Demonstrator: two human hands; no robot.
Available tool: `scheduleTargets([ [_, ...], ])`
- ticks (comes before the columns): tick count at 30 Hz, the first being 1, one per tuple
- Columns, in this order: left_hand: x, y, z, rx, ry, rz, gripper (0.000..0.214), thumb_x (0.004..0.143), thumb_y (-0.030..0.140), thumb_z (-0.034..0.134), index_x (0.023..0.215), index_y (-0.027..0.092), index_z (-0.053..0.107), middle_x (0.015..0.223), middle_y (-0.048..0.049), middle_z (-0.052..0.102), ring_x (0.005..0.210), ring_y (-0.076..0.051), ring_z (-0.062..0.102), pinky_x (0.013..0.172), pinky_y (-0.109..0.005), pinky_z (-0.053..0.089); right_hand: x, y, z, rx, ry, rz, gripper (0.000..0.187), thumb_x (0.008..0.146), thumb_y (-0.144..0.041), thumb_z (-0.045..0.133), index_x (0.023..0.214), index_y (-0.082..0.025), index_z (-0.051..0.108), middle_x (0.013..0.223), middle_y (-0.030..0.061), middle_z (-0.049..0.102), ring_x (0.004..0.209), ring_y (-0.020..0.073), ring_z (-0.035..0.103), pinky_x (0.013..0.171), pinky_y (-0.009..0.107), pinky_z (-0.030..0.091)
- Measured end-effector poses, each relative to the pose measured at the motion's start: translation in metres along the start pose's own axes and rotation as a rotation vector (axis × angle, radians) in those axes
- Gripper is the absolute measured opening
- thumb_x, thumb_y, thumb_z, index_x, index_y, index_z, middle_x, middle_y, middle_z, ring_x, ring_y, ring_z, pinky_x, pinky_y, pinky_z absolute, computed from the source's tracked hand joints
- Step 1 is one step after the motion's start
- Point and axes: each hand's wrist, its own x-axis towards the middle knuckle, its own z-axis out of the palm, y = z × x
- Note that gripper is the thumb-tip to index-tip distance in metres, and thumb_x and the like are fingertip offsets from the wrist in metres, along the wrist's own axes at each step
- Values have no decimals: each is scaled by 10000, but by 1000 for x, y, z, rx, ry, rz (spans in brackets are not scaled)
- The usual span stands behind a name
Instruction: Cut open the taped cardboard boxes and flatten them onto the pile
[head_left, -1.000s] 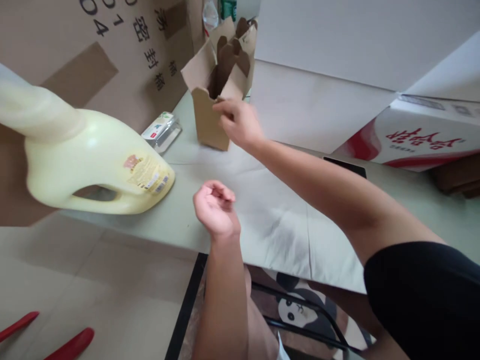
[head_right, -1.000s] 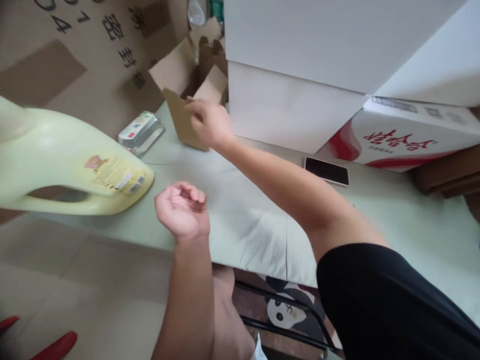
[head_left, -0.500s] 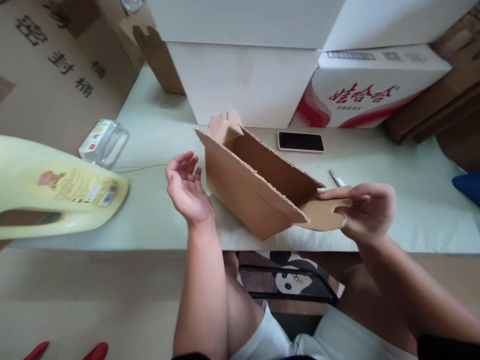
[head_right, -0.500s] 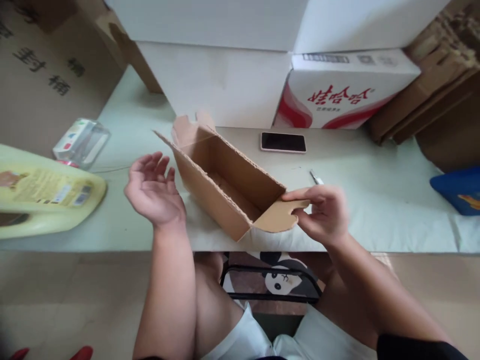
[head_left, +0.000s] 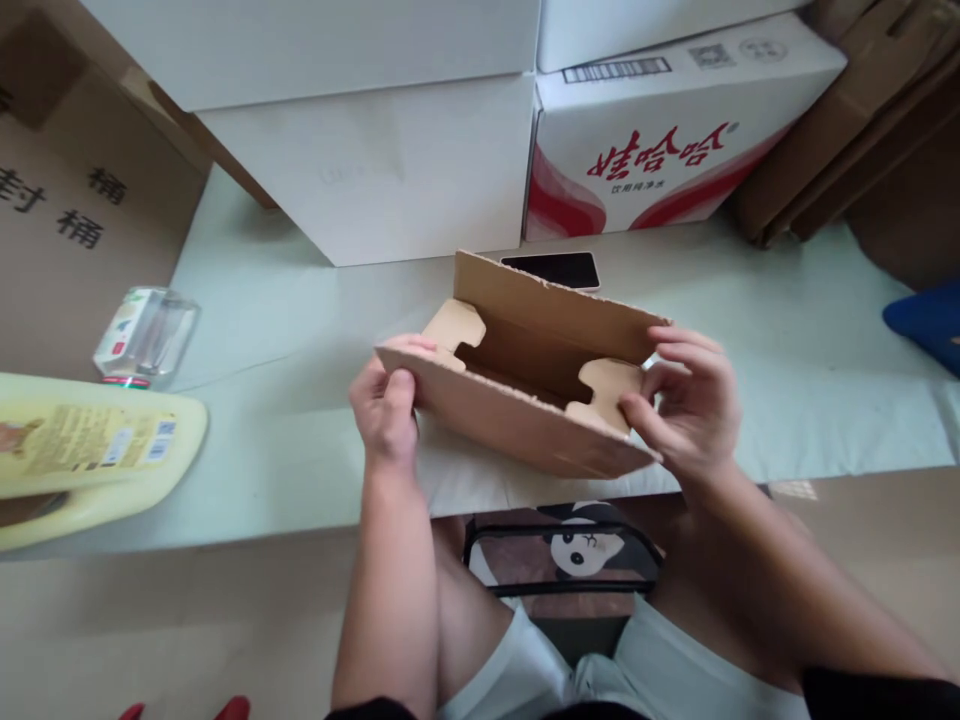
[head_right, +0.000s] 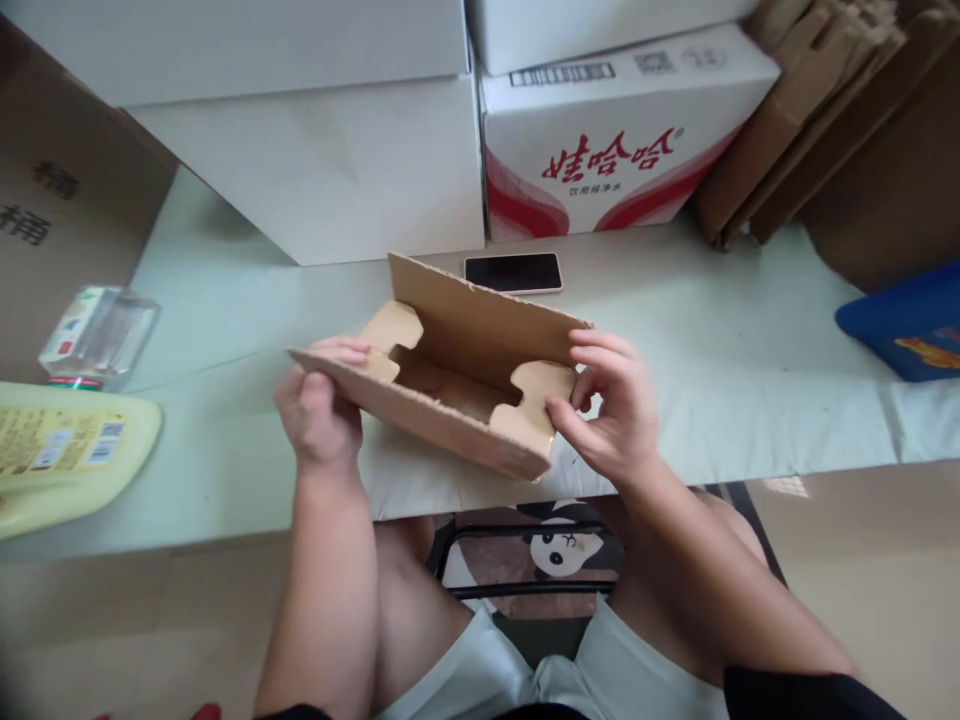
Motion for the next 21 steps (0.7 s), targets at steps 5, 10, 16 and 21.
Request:
scheduleTargets([
  [5, -3, -4, 0, 41, 112, -46, 349, 753, 448, 824, 1020, 247, 722, 859, 0, 625, 758, -134, 576, 759, -261, 486, -6, 5, 2, 42, -63, 63, 391, 940, -381, 617, 1330, -377, 583, 1355, 79, 629, 1215, 280, 651, 1026, 490, 560],
  [10, -1, -5, -5, 252, -63, 71, 271, 847, 377, 696, 1095, 293, 768, 1179, -56, 687, 1123, -229, 633, 1061, -409, 496, -19, 7, 1, 204, -279, 76, 318, 980, -403, 471, 1161, -342, 725, 1365, 58, 675, 1291, 310, 635, 1062, 551, 539],
  [16, 3, 1, -10, 308, -130, 22, 173, 828, 306, 682, 895, 280, 840, 1260, -62, 702, 1107, -247, 664, 1041, -446, 545, -25, 15, 9, 285, -196, 157, 396, 969, -522, 500, 1269, -344, 686, 1420, 59, 654, 1330, 305, 618, 1112, 542, 518],
  [21, 15, -9, -34, 75, 241, -250, 217, 764, 290, 669, 886, 217, 834, 1076, -68, 764, 1100, -228, 678, 1006, -354, 542, -22, 21, 13, 210, -232, 452, 473, 1020, -564, 443, 1320, -295, 690, 1392, 75, 686, 1318, 290, 638, 1153, 562, 487],
])
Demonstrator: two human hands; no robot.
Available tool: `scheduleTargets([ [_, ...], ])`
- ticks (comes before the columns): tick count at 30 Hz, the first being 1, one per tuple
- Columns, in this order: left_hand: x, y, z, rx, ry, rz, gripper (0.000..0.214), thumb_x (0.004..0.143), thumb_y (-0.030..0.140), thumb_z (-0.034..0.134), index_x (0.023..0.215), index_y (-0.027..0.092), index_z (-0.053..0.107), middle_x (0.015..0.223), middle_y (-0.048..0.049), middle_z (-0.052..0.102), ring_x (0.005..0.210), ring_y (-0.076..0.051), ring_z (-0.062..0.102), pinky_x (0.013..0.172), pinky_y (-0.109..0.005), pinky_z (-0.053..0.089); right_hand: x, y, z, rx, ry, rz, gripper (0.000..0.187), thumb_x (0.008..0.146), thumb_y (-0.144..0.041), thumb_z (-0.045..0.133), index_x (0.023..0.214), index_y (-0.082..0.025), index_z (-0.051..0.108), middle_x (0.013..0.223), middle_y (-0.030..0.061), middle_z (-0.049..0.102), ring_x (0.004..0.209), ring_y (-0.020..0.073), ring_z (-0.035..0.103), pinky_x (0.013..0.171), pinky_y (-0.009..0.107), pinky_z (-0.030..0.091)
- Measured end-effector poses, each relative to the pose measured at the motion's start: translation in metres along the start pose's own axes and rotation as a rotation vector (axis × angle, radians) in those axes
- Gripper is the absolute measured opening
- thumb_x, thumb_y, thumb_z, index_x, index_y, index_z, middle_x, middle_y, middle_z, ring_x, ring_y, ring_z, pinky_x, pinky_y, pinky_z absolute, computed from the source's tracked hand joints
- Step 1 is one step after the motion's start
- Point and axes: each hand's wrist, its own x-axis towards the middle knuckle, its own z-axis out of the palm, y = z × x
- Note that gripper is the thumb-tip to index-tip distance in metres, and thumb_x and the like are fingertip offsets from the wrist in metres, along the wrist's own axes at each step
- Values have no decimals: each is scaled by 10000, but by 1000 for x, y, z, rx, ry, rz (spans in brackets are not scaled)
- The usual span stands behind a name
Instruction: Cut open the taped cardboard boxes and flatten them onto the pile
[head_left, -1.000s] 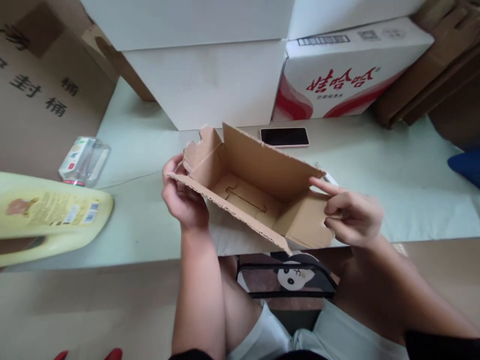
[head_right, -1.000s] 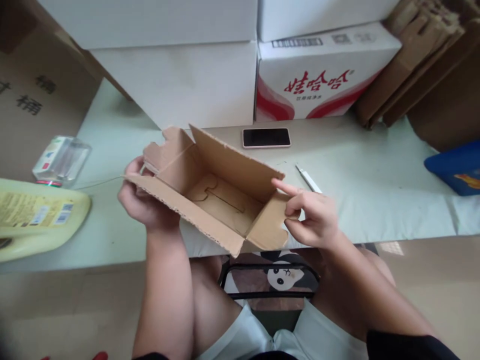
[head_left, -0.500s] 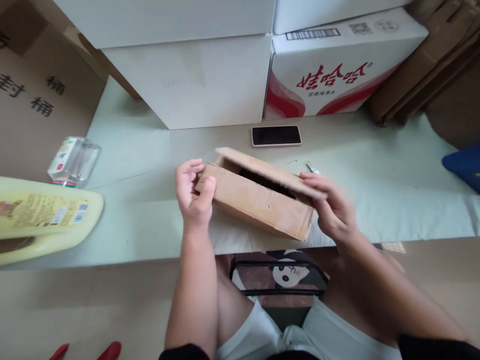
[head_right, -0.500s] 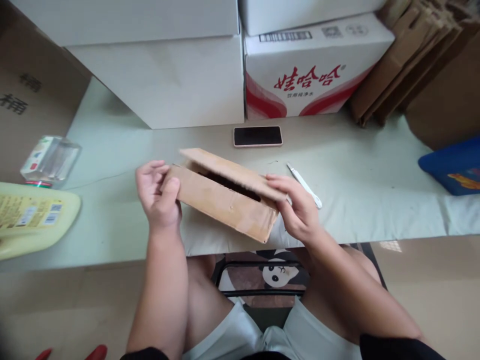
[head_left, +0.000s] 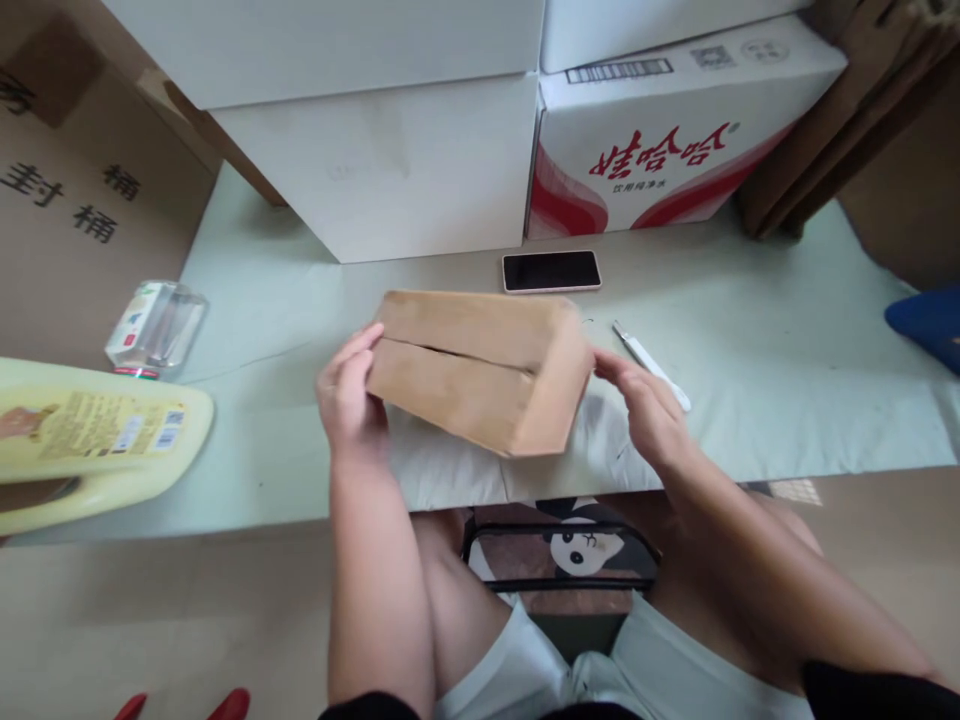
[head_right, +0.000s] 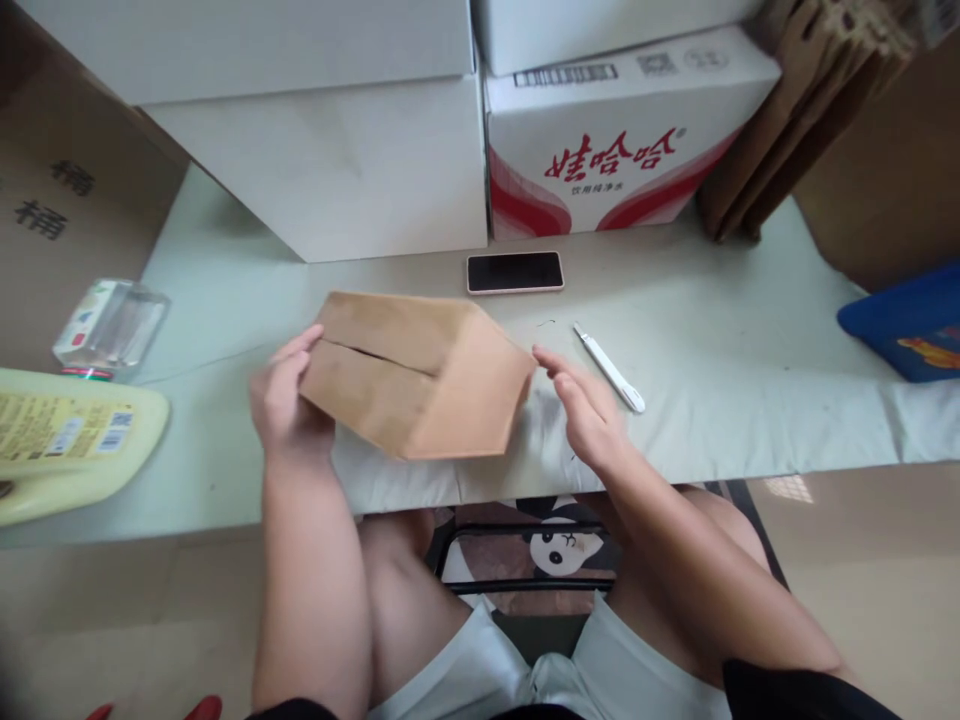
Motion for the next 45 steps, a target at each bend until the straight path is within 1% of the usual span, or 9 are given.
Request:
scheduleTargets([
  [4, 9, -9, -7, -213, 78, -239, 222, 710, 309, 731, 878, 183, 803, 935, -58, 768, 887, -161, 688, 706, -216, 540, 0, -6, 3, -16, -298, -79, 533, 1018, -596, 440, 1418, -307, 640, 1517, 62, 588, 1462, 280, 514, 1243, 553, 394],
  [10, -14, -12, 19, -246, -274, -611, 446, 787, 605, 738, 912, 178, 774, 800, -86, 739, 687, -189, 688, 493, -227, 499, 2, -17, 5, -101, -300, -323, 655, 941, -539, 627, 1559, -408, 453, 1749, -42, 151, 1624, 278, 173, 1307, 536, 272],
  [19, -29, -9, 16, 37, -985, -1007, 524, 757, 667, 767, 821, 148, 783, 767, -183, 761, 541, -249, 717, 375, -258, 428, -5, -27, -16, 34, -124, -256, 438, 972, -543, 572, 1401, -454, 567, 1465, 5, 603, 1381, 253, 576, 1188, 492, 480],
  [21, -29, -13, 15, 173, -1027, -920, 423, 728, 589, 825, 772, 171, 779, 735, -158, 763, 474, -233, 686, 336, -240, 364, -2, -28, -18, 29, -139, -217, 337, 946, -552, 610, 1235, -388, 670, 1457, 28, 610, 1363, 276, 590, 1144, 511, 508],
  [24, -26, -22, 17, 200, -748, -623, 281, 722, 468, 851, 744, 203, 759, 621, -73, 708, 432, -182, 620, 356, -230, 389, 4, -27, -13, 9, -212, -193, 319, 938, -559, 622, 1124, -309, 690, 1465, 70, 608, 1362, 283, 592, 1119, 497, 516],
  [28, -18, -27, 22, 8, -347, -220, 571, 805, 683, 712, 1237, 312, 672, 1232, -108, 711, 1047, -242, 725, 721, -293, 590, 8, -27, 1, 35, -271, -182, 362, 975, -578, 561, 1164, -279, 640, 1395, 93, 640, 1287, 247, 634, 1094, 449, 528],
  [33, -14, -26, 28, -17, -512, 94, 841, 718, 655, 821, 1424, 358, 472, 1456, -95, 532, 1369, -311, 536, 1130, -443, 466, 8, -28, 6, 76, -321, -197, 362, 1008, -579, 495, 1172, -276, 608, 1367, 87, 630, 1212, 228, 653, 1043, 419, 550],
  [38, -13, -31, 29, -23, -634, 136, 758, 787, 564, 801, 1414, 406, 406, 1354, -49, 545, 1229, -260, 595, 1064, -409, 511, 5, -25, 9, 83, -297, -181, 362, 1020, -549, 490, 1183, -248, 610, 1420, 103, 602, 1278, 254, 614, 1104, 458, 500],
  [45, -15, -31, 34, 67, -505, 132, 631, 785, 565, 768, 1297, 348, 470, 1333, -58, 538, 1107, -228, 603, 974, -394, 541, 13, -16, -14, 230, -102, 89, 476, 969, -651, 415, 1270, -313, 562, 1336, 82, 668, 1221, 265, 667, 998, 466, 567],
])
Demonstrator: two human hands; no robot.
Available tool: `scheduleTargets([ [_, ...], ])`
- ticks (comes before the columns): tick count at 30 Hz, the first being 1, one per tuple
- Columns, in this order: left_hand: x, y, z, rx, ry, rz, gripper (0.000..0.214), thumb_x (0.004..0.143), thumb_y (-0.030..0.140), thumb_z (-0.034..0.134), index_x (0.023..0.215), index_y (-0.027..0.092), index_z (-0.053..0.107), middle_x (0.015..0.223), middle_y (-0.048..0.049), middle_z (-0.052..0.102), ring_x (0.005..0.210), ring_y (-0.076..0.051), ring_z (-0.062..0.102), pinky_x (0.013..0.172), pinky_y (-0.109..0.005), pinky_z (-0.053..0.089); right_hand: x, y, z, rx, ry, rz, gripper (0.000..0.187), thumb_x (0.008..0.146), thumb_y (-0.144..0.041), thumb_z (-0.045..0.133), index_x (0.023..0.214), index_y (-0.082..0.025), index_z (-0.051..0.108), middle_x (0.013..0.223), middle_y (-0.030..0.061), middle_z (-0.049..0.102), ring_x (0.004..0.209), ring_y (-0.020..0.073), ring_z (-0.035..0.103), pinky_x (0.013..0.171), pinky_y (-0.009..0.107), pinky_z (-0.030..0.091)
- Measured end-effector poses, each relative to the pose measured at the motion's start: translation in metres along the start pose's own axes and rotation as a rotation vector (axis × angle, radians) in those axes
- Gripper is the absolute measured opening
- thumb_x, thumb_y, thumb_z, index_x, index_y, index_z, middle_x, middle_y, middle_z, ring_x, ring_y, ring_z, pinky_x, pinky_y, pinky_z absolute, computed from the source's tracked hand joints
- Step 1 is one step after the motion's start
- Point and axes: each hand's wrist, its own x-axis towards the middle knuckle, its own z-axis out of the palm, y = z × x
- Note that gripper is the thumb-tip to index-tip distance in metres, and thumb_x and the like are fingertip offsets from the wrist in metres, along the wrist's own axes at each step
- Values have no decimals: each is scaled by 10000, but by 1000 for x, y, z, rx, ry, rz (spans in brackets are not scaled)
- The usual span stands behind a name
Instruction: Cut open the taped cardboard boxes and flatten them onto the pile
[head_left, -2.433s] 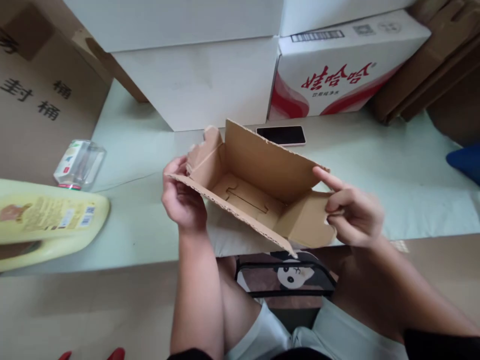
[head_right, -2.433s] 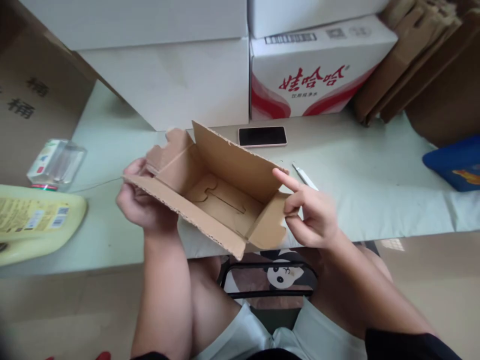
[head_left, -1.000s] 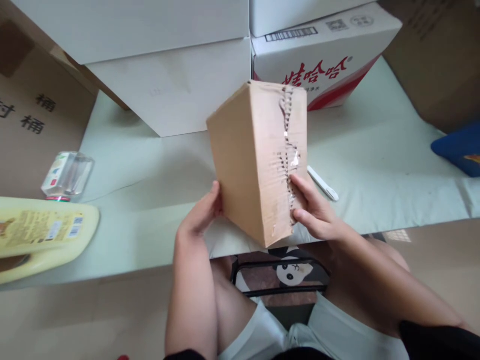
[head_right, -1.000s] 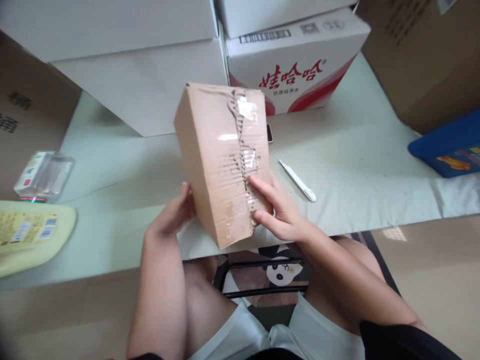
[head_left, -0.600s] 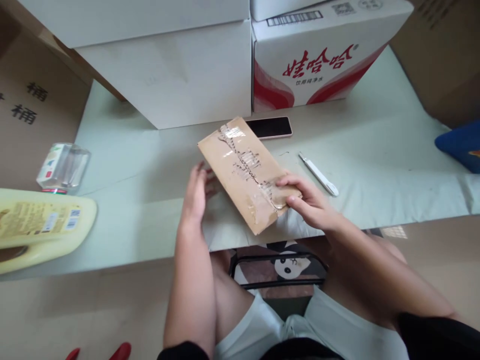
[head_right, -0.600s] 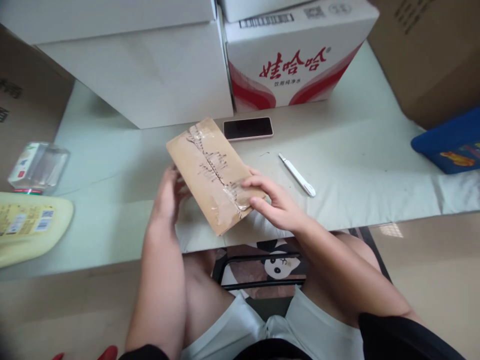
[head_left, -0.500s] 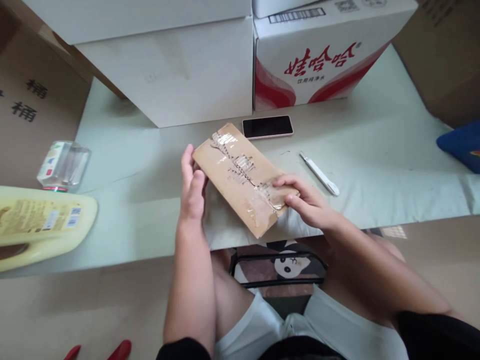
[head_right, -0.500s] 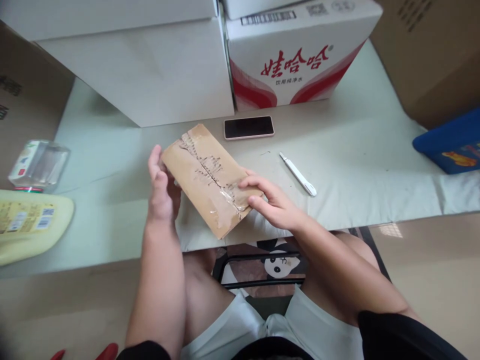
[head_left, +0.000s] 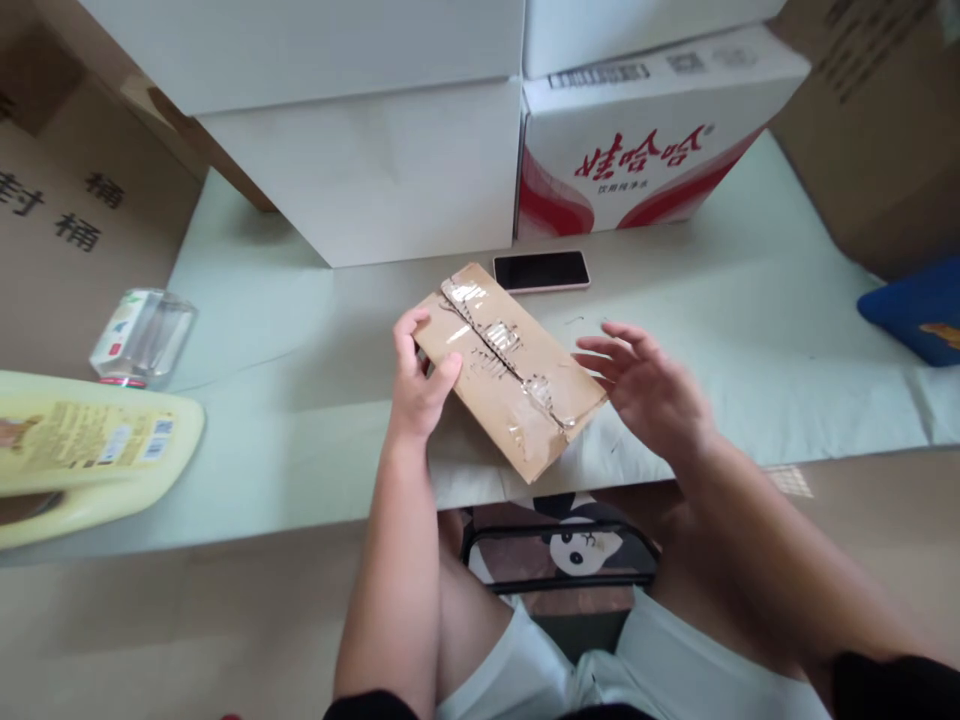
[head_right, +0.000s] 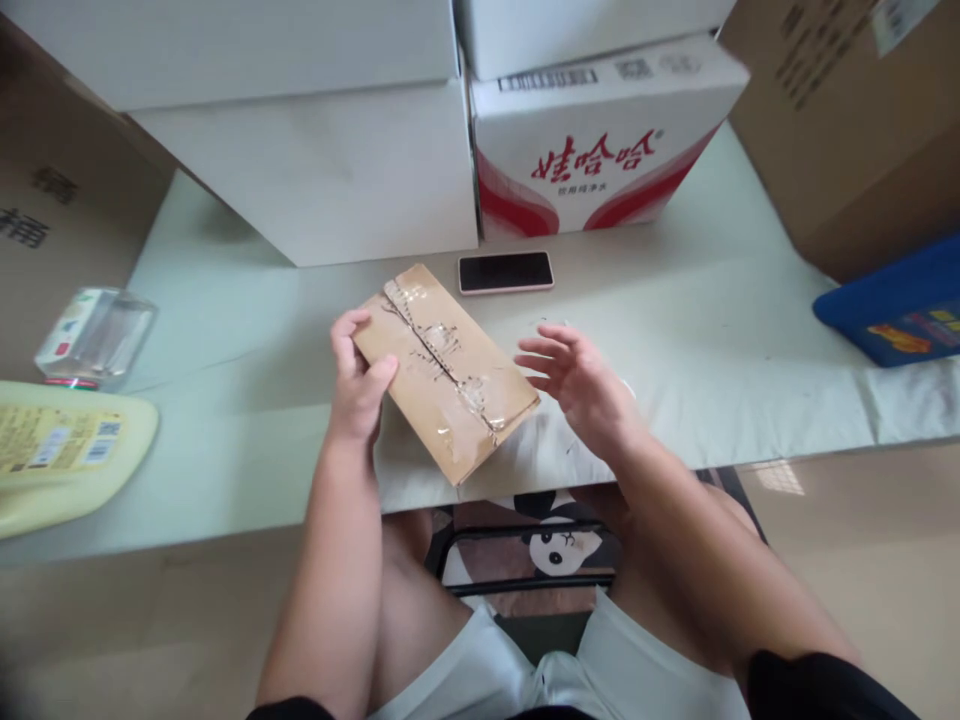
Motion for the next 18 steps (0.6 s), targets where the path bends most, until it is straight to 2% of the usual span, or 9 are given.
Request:
scheduleTargets([
  [2, 0, 1, 1, 28, 27, -35, 597, 781, 526, 759, 1276, 328, 490, 1324, -63, 549, 1094, -222, 601, 957, -387, 543, 3, 3, -19, -213, 160, 36, 428, 937, -593, 468, 1195, -276, 595, 1248, 103, 694, 1155, 280, 687, 959, 472, 571],
  [4, 1, 3, 1, 37, 33, -63, 589, 772, 490, 752, 1270, 311, 494, 1308, -71, 565, 1066, -217, 607, 942, -389, 549, 5, 9, -36, -602, 276, 77, 407, 867, -499, 583, 1169, -231, 630, 1216, 134, 696, 1119, 310, 680, 949, 488, 554],
  [6, 1, 4, 1, 36, 44, -76, 598, 756, 475, 752, 1266, 298, 496, 1294, -76, 574, 1046, -214, 613, 934, -393, 554, 4, 14, -48, -937, 273, 162, 476, 823, -416, 623, 1242, -189, 639, 1224, 167, 692, 1114, 342, 667, 961, 506, 530],
  [9, 2, 4, 2, 37, 64, -94, 605, 746, 464, 751, 1268, 289, 499, 1286, -81, 566, 1076, -223, 608, 955, -404, 552, 2, 19, -54, -1113, 219, 268, 507, 835, -311, 572, 1310, -140, 627, 1138, 179, 720, 1068, 344, 684, 953, 490, 520],
  [11, 1, 4, 3, 47, 72, -90, 589, 754, 443, 742, 1269, 286, 503, 1279, -84, 558, 1114, -234, 598, 979, -414, 547, -1, 17, -53, -1111, 225, 295, 485, 845, -284, 539, 1299, -134, 624, 998, 140, 739, 907, 294, 714, 849, 436, 546],
  [13, 0, 4, 4, 67, 82, -68, 559, 771, 412, 729, 1269, 284, 510, 1267, -86, 557, 1150, -242, 585, 1006, -424, 539, -7, 9, -50, -990, 245, 299, 482, 856, -283, 512, 1313, -152, 593, 850, 69, 721, 713, 218, 693, 711, 359, 548],
  [16, -1, 3, 6, 110, 83, -30, 530, 793, 372, 715, 1277, 283, 519, 1256, -88, 562, 1182, -248, 576, 1041, -441, 524, -26, -11, -43, -603, 279, 234, 407, 878, -303, 472, 1253, -194, 586, 722, -14, 636, 515, 135, 595, 521, 266, 479],
  [18, -1, 3, 6, 149, 86, 2, 519, 801, 363, 712, 1279, 284, 527, 1247, -86, 571, 1185, -249, 580, 1055, -452, 518, -43, -28, -39, -362, 261, 170, 296, 889, -328, 496, 1124, -210, 632, 729, -12, 622, 485, 117, 569, 441, 237, 421],
])
